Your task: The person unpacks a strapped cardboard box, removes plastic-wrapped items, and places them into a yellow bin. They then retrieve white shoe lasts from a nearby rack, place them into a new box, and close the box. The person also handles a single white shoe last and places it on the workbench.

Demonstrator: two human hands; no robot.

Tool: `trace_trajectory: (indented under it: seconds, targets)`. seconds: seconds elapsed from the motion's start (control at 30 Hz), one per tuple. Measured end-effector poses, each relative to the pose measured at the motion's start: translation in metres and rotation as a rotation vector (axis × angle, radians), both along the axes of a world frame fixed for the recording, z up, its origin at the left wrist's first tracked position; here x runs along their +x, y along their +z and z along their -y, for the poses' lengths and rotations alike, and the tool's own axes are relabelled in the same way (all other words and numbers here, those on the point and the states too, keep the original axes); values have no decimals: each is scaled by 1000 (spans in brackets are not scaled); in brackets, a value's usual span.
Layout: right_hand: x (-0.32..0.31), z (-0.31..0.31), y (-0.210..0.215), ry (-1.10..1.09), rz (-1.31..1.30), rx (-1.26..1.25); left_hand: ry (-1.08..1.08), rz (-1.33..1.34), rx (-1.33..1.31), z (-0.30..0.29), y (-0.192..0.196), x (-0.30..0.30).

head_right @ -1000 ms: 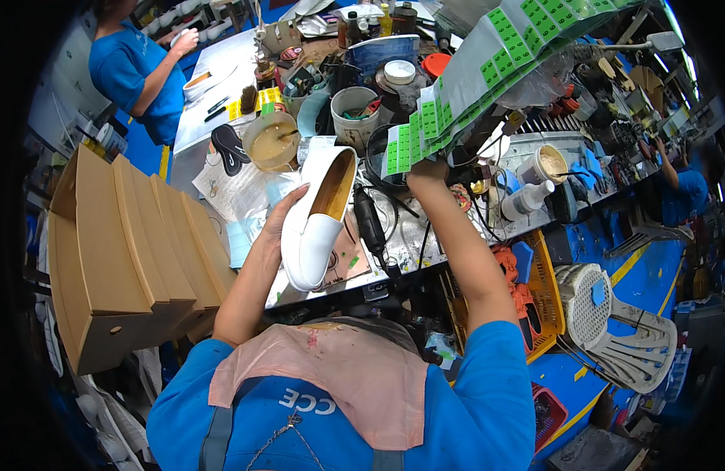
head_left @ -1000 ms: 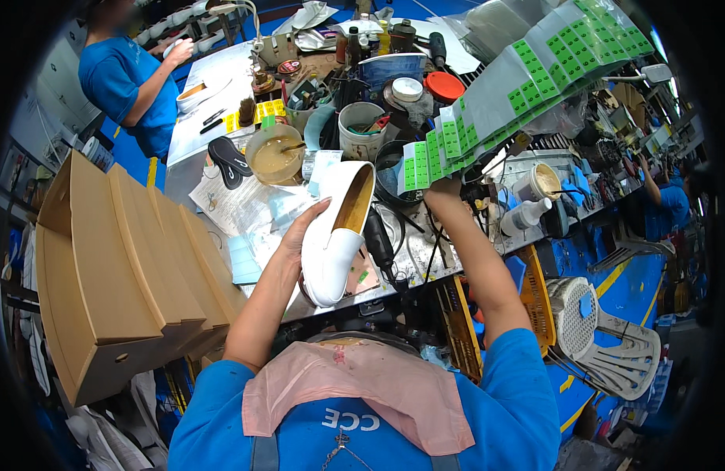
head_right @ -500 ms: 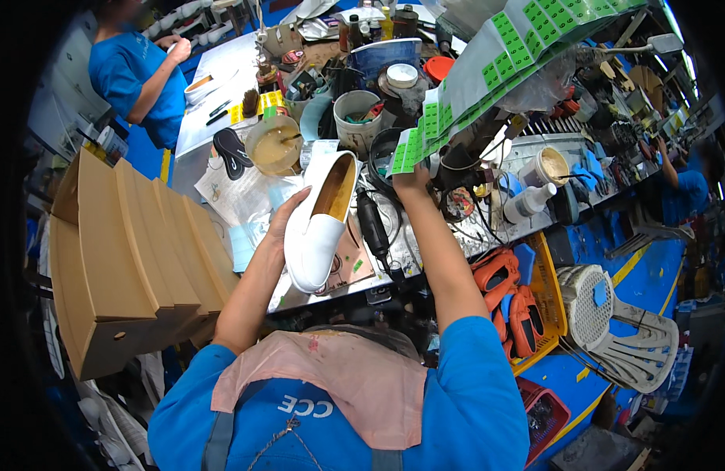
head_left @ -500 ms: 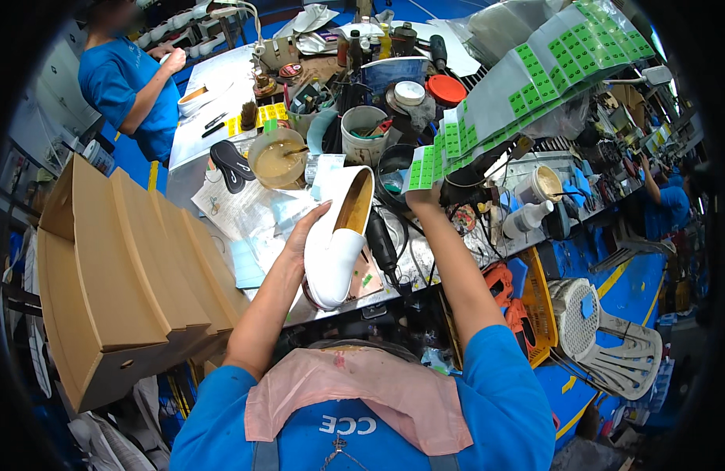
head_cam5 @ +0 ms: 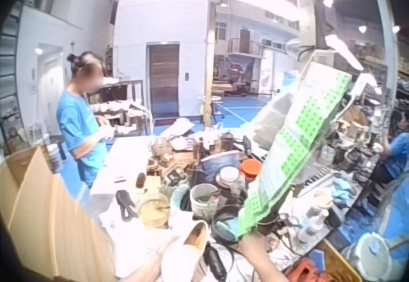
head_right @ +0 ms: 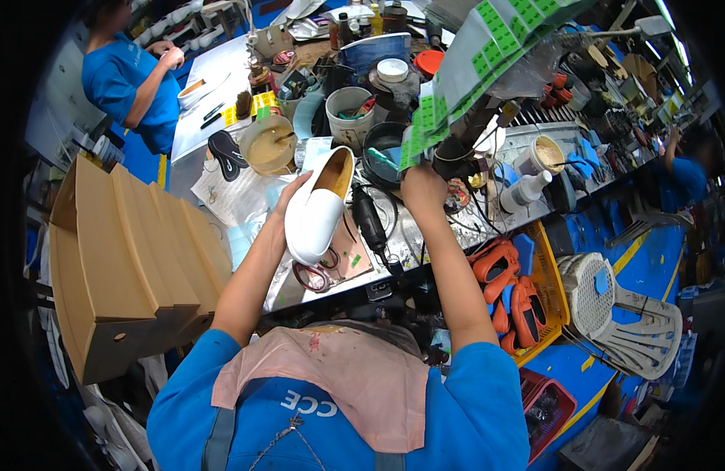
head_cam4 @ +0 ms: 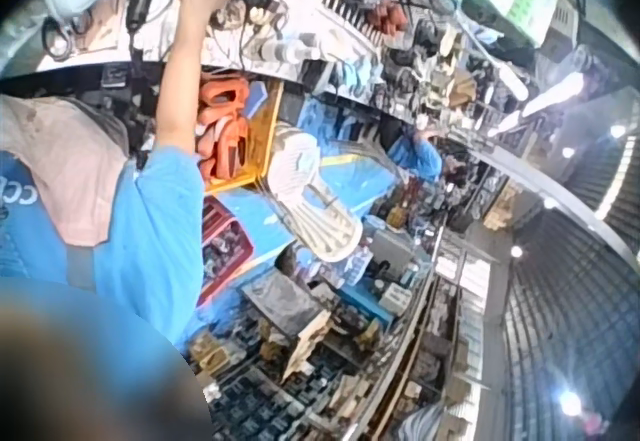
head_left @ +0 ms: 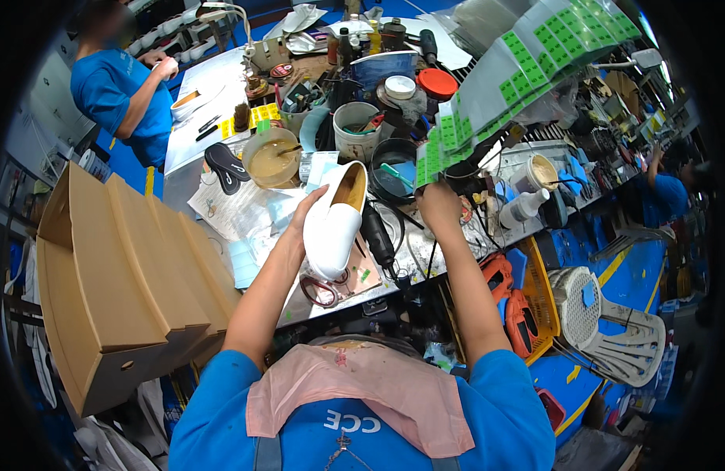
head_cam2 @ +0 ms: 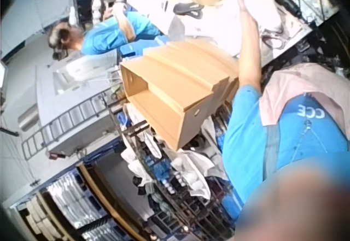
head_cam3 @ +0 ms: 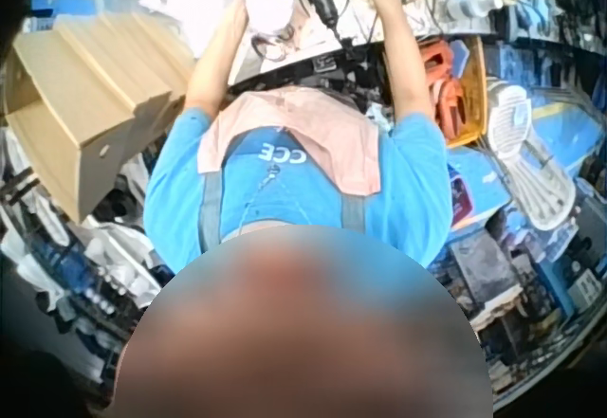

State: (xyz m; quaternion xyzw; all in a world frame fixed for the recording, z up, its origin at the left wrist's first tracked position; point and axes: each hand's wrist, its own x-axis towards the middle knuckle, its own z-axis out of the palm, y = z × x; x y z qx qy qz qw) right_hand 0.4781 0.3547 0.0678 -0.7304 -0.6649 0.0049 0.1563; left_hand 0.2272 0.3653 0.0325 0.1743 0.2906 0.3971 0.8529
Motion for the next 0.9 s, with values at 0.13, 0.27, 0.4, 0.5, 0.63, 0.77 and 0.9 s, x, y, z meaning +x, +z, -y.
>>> trace_trajectory:
  seconds: [0.13, 0.27, 0.4, 0.5, 0.63, 0.77, 0.9]
  targets:
    - [-21, 7, 26, 179, -5, -114, -13, -11, 7, -6, 3, 10]
    - [-44, -16, 22, 376, 251, 62, -68, -100, 2, -6, 4, 18]
    - [-42, -21, 14, 513, 336, 143, -47, -242, 4, -1, 3, 23]
    - [-35, -15, 18, 502, 275, 77, -10, -264, 23, 4, 5, 25]
    - [-38, -8, 31, 448, 291, 22, 1, -279, 10, 5, 7, 29]
    - [-45, 9, 36, 524, 226, -144, 53, -301, 37, 4, 3, 29]
    - [-34, 18, 33, 564, 132, -407, 83, -283, 55, 7, -8, 26]
